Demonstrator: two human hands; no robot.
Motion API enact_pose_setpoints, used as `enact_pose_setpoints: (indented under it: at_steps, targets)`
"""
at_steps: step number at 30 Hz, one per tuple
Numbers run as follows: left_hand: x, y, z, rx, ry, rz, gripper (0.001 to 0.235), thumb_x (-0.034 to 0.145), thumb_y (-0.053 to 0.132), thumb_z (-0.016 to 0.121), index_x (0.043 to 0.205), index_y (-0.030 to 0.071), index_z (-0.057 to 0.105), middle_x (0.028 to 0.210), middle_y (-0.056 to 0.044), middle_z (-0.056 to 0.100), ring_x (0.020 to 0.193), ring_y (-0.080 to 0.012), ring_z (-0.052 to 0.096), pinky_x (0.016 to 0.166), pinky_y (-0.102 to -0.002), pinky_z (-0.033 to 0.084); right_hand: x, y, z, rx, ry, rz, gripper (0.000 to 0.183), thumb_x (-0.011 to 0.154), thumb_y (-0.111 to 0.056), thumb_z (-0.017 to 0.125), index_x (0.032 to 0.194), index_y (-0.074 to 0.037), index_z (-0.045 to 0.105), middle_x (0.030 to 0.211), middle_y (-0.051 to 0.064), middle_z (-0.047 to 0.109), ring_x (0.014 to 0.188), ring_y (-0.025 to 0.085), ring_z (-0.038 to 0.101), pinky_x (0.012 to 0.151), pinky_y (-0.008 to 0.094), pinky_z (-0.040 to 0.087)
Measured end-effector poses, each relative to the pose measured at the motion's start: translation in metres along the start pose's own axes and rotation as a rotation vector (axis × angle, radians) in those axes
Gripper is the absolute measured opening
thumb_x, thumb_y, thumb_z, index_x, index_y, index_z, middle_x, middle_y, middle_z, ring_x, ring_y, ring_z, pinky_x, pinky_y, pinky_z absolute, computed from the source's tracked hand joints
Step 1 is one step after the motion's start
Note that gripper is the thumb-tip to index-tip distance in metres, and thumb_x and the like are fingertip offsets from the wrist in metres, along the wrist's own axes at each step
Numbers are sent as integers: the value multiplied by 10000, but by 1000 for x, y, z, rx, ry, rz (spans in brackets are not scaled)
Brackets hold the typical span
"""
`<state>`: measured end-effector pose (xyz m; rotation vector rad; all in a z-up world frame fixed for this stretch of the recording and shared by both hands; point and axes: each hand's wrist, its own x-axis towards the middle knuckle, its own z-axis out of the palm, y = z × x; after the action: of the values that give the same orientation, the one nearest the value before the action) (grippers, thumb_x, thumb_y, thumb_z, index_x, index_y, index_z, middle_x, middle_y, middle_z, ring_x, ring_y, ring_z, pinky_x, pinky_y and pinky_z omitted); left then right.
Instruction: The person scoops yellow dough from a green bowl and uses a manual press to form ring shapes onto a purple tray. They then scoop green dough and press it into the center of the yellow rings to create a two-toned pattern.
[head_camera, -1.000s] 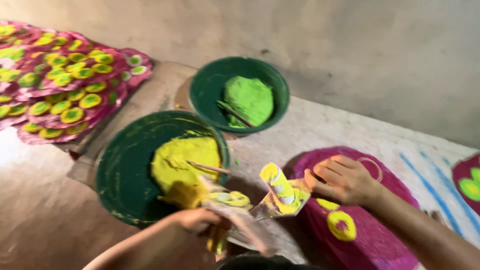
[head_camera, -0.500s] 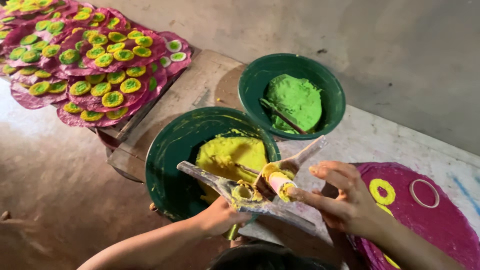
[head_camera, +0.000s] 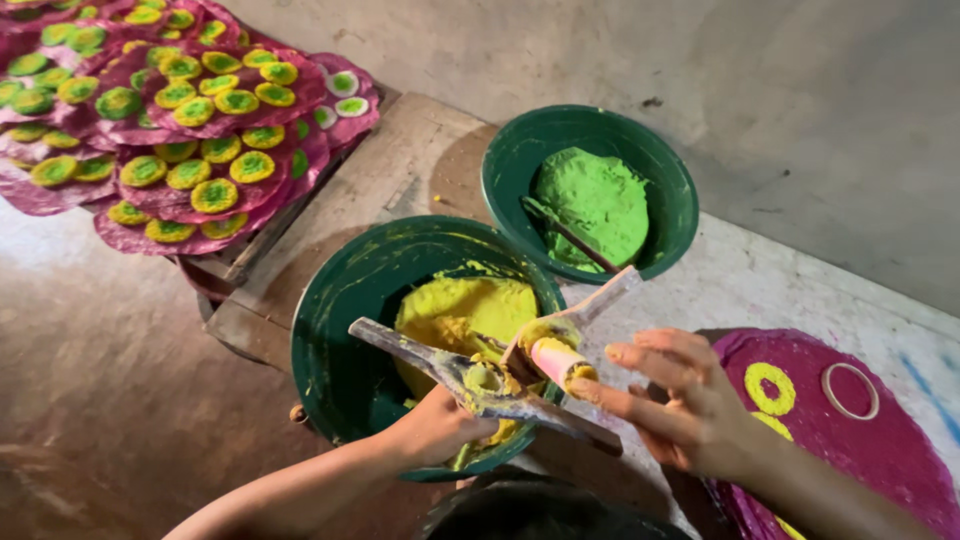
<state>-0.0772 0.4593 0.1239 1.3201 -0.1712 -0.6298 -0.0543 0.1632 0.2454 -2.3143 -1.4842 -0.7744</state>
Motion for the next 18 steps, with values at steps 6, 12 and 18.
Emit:
enact_pose_setpoints:
  at_steps: [6,12,18]
  targets:
    - [6,0,7,69,-26,-43,273,847,-2,620,1102,64,691,887,31,633,778,-76,572,648,-269,485,-3,-3,-7,66,-19,94,635,673,12,697,1254,-243,721,1339,91,500,1251,323,442,1003,423,430]
    - [11,-22,-4,-12,128,-25,276,827,-16,626,1089,29,698,859,-3,646,754,-111,599,639,-288,502,7,9,10,73,-79,86,729,633,-37,682,1320,-274,622,1347,120,482,1283,351,455,1041,482,394]
    - [-25,6,-43,340,640,496,379,896,86,738,1247,30,609,1079,-39,694,966,-146,650,857,-305,548,14,35,92,446,-324,373,490,827,-97,697,1294,-64,552,1288,154,572,1258,371,537,1042,457,460]
